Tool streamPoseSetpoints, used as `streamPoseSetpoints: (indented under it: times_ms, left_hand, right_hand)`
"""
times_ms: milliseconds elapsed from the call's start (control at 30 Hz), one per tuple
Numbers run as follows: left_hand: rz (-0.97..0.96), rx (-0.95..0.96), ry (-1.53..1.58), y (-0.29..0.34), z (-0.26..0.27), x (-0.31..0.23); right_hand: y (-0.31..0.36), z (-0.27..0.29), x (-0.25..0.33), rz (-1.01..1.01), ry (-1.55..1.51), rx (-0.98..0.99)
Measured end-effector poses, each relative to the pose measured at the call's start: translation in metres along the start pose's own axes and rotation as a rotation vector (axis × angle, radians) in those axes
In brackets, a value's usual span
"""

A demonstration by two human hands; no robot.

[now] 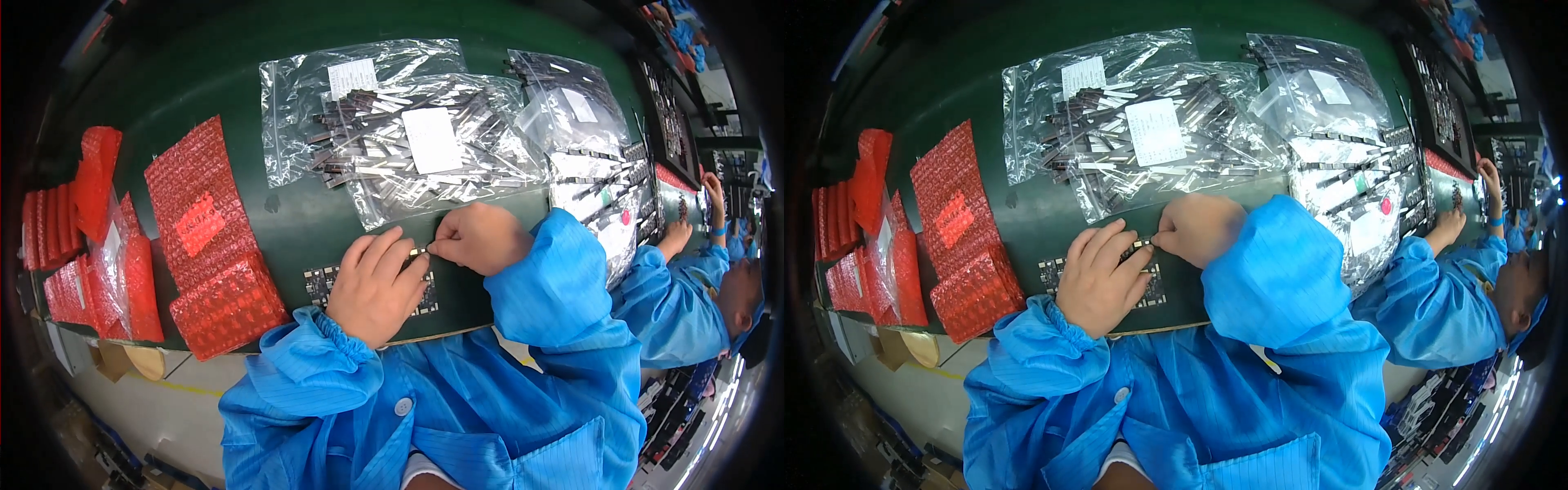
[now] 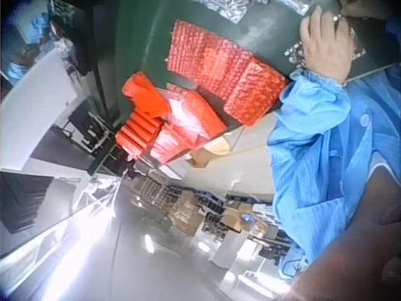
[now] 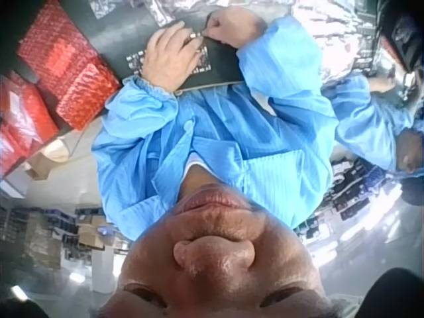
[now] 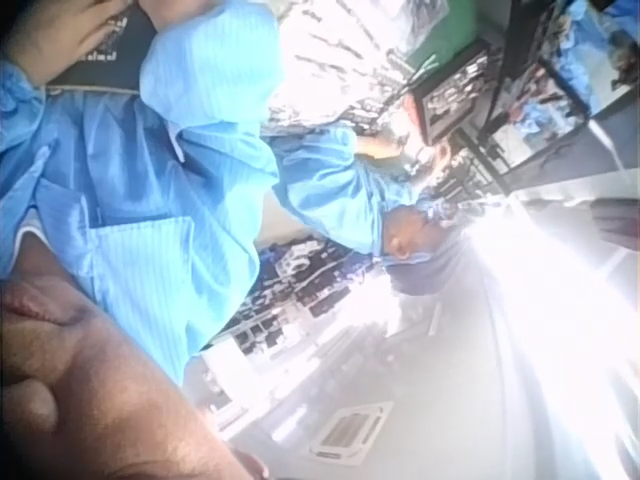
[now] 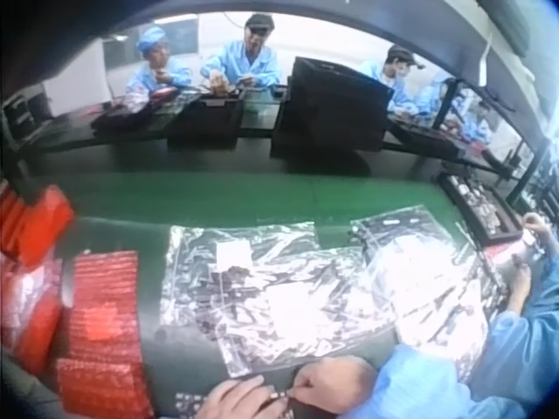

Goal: The person assembles electronic components by attaching ribbon cables to circuit boards at a factory workbench.

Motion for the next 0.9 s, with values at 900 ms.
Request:
streamPoseSetpoints:
  times_ms: [900]
  left_hand:
    - [0.596,-0.237,-0.056,-0.046,0.061,0.104]
  right_hand:
    - [0.014,0.019,0.02,0.454,0.136,-0.635]
Point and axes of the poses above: each hand's wrist, its own y-axis away from the middle knuckle, its own z-axis out of the back of the hand, x = y × z, the point moved 5 cm from there along -y, towards the middle knuckle, and after that the axes turned 7 degrees about -x, right-handed, at the moved point
